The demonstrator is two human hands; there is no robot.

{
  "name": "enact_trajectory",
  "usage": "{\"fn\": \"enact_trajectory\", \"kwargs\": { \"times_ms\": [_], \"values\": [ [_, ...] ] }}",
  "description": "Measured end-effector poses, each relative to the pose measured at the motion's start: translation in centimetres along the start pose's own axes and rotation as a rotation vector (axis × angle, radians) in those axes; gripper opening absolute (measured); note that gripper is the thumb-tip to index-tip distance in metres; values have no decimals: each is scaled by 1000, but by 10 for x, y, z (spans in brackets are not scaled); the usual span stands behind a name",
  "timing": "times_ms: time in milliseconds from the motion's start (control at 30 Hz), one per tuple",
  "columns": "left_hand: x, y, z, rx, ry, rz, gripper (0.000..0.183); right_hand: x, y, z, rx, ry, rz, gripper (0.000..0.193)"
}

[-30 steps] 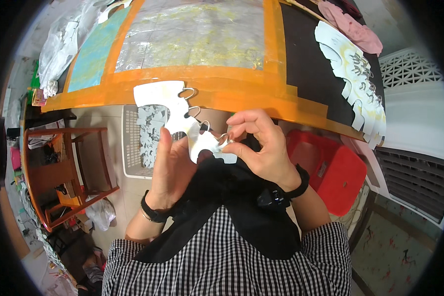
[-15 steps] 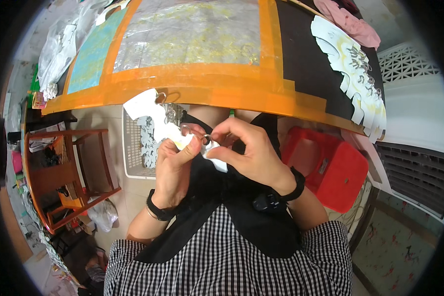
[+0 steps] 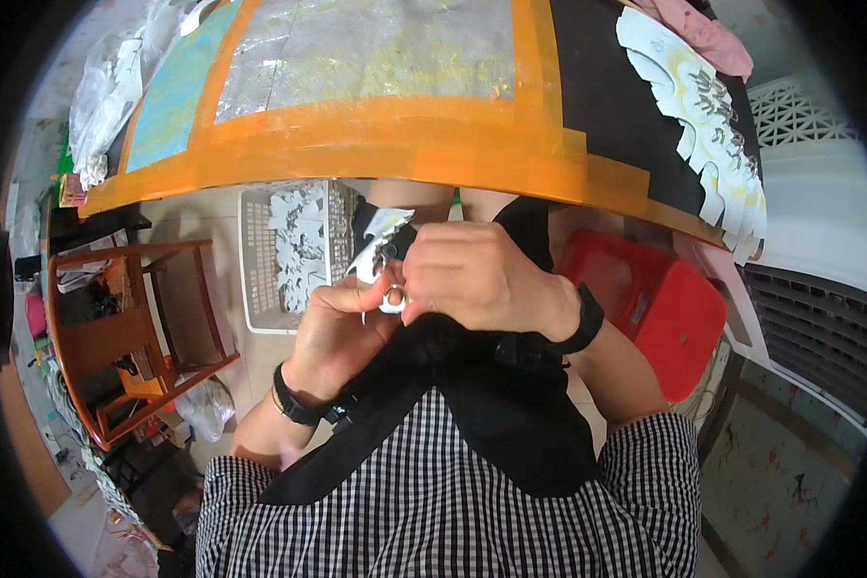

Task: Manually insert metal loops into leather shoe components.

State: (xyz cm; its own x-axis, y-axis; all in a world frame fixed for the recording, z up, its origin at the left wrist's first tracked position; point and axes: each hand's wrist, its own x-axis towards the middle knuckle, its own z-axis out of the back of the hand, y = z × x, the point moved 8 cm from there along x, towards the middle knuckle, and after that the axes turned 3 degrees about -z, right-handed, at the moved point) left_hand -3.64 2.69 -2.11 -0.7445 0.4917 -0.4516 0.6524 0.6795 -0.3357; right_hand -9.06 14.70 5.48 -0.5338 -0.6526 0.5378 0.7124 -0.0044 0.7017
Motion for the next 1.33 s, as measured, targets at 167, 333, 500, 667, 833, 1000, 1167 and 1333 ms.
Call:
{"fn": "enact_trajectory", "kwargs": {
  "times_ms": [167,333,500,667,833,1000,1167,1333],
  "values": [
    [1,-9,10,156,-217,-59,29,-20,-36,2,296,-82,-368,14],
    [3,-11,9,180,-41,-177,54,-37,-50,-3,416,-151,-548,15],
    [14,-8,21,262,-171,-238,11,-44,-54,-11,476,-121,-596,21],
    [18,-13,16,284,-228,-272,11,-64,-68,-31,643,-142,-712,51],
    [15,-20,16,331,-343,-368,11,-52,-59,-23,680,-136,-790,37],
    [18,-18,15,401,-278,-369,10,-46,-58,-22,431,-144,-755,20],
    [14,-17,21,371,-249,-327,9,-41,-49,-22,372,-218,-697,23],
    [4,-19,33,451,-253,-390,10,-56,-54,-30,677,62,-552,44]
  ]
}}
